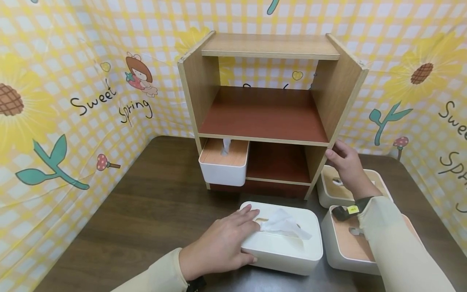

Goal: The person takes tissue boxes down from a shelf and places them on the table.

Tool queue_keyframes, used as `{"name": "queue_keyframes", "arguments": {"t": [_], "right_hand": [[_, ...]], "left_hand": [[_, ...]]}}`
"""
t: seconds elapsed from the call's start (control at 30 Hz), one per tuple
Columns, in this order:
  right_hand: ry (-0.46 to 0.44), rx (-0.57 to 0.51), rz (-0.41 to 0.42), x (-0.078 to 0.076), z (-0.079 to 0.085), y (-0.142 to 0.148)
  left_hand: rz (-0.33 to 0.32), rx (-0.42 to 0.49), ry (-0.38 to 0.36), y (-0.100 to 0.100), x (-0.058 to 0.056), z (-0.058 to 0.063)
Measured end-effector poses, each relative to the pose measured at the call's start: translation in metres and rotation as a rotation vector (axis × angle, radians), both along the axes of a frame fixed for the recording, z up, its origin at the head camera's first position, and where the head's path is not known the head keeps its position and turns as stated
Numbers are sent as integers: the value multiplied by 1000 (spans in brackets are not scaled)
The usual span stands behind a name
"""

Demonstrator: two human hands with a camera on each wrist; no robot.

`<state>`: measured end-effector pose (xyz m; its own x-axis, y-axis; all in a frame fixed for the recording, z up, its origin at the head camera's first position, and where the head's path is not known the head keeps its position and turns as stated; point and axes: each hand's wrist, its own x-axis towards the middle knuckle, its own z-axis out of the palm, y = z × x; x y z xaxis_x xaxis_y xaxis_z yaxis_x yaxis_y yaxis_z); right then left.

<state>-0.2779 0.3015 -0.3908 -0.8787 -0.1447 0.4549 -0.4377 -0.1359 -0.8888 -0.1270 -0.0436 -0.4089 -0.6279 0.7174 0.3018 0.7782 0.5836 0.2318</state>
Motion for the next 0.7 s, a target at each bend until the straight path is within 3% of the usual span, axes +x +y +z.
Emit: {"name": "queue_keyframes", "arguments": {"t": [0.7], "right_hand": [[-8, -27, 2, 1, 0, 0]], "left_hand": [[-19, 17, 1, 4, -3, -10]]}}
